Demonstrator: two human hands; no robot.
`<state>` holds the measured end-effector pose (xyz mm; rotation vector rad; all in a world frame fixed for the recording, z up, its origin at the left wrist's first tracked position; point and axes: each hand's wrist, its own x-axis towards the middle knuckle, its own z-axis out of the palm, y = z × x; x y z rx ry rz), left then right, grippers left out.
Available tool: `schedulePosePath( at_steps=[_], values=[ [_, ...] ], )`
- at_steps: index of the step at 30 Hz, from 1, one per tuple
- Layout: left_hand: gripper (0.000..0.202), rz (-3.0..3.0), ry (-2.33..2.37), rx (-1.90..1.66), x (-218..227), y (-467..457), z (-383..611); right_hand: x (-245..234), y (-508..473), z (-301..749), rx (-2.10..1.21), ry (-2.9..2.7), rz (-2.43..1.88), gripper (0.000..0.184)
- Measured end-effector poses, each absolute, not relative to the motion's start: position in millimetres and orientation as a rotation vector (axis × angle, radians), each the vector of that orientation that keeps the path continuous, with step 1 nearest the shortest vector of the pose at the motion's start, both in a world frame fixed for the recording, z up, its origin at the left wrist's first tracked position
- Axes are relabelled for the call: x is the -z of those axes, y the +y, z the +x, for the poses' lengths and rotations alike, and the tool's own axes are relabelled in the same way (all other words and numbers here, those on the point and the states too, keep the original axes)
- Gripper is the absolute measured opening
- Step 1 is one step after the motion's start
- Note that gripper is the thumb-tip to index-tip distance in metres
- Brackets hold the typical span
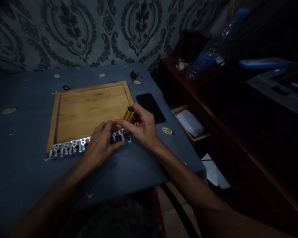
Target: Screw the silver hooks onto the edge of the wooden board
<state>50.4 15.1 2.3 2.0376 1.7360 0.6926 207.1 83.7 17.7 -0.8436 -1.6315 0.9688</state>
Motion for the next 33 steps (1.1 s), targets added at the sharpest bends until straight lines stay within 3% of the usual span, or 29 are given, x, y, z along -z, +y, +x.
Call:
schedulePosePath(
  at_steps=[8, 33],
  values=[
    [0.056, 2.047, 1.723, -0.728, 1, 14, 49, -19, 85, 213, -0.915, -1.462, -0.823, 0.027],
    [0.052, 2.038, 1.731, -0.699, -1, 14, 51, -21, 83, 219, -1.019, -1.795, -0.862, 0.028]
  ],
)
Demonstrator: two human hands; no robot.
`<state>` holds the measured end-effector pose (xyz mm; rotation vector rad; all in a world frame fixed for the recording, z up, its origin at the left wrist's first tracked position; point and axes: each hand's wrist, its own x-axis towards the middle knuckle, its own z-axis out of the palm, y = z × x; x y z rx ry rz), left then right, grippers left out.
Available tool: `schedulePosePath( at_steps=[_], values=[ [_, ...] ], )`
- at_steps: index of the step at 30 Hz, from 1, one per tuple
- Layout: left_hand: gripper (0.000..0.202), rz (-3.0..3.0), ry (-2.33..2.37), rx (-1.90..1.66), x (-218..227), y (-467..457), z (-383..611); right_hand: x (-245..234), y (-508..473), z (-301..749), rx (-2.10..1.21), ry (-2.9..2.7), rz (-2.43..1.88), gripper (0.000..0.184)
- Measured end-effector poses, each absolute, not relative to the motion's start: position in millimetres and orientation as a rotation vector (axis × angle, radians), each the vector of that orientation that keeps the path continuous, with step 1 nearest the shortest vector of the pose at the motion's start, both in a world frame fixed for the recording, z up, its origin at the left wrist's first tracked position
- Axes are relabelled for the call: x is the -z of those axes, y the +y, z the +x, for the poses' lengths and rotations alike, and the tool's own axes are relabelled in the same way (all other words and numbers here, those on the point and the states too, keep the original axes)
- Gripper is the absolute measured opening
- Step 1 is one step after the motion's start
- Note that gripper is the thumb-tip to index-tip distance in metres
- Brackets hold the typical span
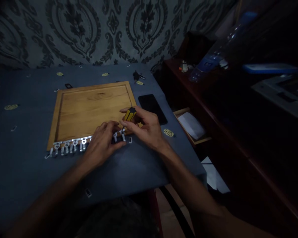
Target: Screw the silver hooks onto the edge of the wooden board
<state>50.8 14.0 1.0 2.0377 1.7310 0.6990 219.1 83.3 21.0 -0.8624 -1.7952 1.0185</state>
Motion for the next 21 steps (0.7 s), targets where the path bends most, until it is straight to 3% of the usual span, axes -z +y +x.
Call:
schedulePosePath(
  at_steps=[6, 13, 21],
  values=[
    [0.055, 2.039, 1.740, -0.685, 0, 14, 51, -26, 89, 222, -1.074, -1.893, -0.800, 0.032],
    [0.050, 2.032, 1.730, -0.686, -2, 14, 51, -12, 87, 207, -0.716, -1.788, -0.879, 0.042],
    [0.053, 1.989, 1.721, -0.672, -6, 14, 51, -11, 86, 214, -0.632, -1.563, -0.877, 0.028]
  ],
)
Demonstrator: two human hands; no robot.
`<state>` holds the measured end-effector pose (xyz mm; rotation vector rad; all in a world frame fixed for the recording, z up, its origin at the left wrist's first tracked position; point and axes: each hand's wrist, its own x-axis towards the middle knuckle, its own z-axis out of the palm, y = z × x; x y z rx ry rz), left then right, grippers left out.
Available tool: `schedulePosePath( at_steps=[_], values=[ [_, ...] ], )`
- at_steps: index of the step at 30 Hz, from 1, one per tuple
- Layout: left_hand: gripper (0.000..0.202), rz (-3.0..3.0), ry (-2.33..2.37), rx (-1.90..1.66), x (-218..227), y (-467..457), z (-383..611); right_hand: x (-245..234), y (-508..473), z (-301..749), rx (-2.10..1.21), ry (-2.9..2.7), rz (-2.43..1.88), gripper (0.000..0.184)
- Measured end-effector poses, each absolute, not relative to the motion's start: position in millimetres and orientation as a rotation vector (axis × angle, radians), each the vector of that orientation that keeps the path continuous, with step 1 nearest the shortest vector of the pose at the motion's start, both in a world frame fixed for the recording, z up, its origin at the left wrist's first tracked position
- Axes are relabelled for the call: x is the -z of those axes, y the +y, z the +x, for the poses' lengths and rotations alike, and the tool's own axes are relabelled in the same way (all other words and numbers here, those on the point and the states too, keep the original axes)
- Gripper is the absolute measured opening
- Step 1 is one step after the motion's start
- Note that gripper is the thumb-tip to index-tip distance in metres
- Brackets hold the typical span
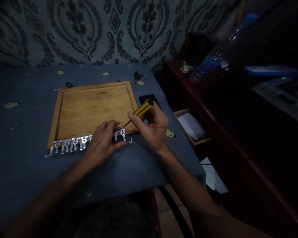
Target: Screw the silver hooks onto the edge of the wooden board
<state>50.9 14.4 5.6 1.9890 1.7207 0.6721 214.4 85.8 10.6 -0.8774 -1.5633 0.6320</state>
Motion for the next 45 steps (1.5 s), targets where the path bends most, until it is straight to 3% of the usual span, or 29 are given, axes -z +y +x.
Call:
schedulePosePath(
  at_steps=[18, 23, 28, 35, 41, 45],
  values=[
    [0.052, 2.015, 1.731, -0.693, 0, 14, 50, -8, 85, 213, -0.686, -1.731, -0.880, 0.028],
    [0.052, 2.004, 1.735, -0.670, -2, 15, 50, -15, 81, 211, -0.957, -1.672, -0.904, 0.027],
    [0.053, 1.977, 1.744, -0.614, -6, 15, 51, -22, 81, 214, -1.198, -1.630, -0.812, 0.037],
    [0.053, 2.002, 1.748, -0.652, -1, 14, 51, -24, 83, 216, -1.198, -1.676, -0.757, 0.026],
    [0.052, 2.005, 1.745, -0.644, 0, 15, 51, -26, 80, 207, -1.163, -1.601, -0.778, 0.040],
    [0.053, 2.005, 1.749, -0.615, -1, 16, 51, -24, 79, 202, -1.119, -1.592, -0.794, 0.035]
  ],
)
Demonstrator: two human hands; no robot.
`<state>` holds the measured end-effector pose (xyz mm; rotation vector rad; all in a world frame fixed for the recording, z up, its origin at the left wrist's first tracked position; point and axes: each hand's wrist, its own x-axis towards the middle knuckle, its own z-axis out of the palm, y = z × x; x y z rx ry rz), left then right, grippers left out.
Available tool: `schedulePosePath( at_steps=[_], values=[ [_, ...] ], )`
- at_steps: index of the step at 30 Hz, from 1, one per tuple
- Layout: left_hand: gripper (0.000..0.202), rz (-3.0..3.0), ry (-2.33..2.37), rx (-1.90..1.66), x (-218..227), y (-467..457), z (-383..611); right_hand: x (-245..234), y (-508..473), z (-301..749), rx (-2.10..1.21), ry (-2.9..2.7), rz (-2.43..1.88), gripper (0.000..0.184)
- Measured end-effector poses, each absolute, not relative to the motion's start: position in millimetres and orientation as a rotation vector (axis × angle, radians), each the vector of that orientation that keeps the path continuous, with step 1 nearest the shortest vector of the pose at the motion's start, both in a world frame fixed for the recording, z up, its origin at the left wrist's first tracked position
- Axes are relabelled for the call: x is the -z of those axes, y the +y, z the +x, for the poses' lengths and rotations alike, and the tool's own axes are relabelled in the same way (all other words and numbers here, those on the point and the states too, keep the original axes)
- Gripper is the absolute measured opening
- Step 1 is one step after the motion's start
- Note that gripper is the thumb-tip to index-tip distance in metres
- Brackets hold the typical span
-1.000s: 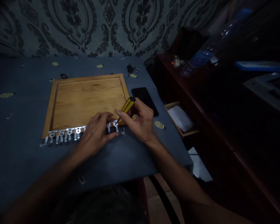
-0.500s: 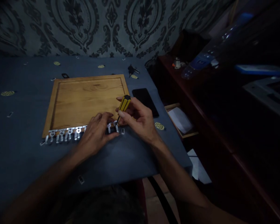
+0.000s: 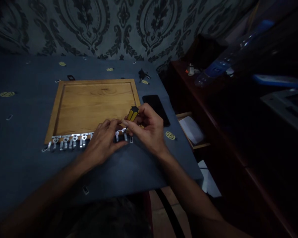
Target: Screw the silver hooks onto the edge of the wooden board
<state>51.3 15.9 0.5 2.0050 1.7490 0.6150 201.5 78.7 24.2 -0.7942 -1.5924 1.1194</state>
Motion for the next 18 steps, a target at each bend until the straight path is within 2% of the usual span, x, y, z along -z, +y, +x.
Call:
schedulePosePath(
  at_steps=[3, 11, 18],
  values=[
    [0.053, 1.994, 1.753, -0.618, -2, 16, 52, -25, 78, 200, -1.059, -1.605, -0.837, 0.028],
    [0.046, 2.004, 1.771, -0.495, -14, 18, 53, -40, 83, 216, -1.133, -1.895, -0.783, 0.025],
    [0.046, 2.010, 1.754, -0.480, -14, 18, 51, -38, 85, 215, -0.939, -1.923, -0.757, 0.020]
  ],
)
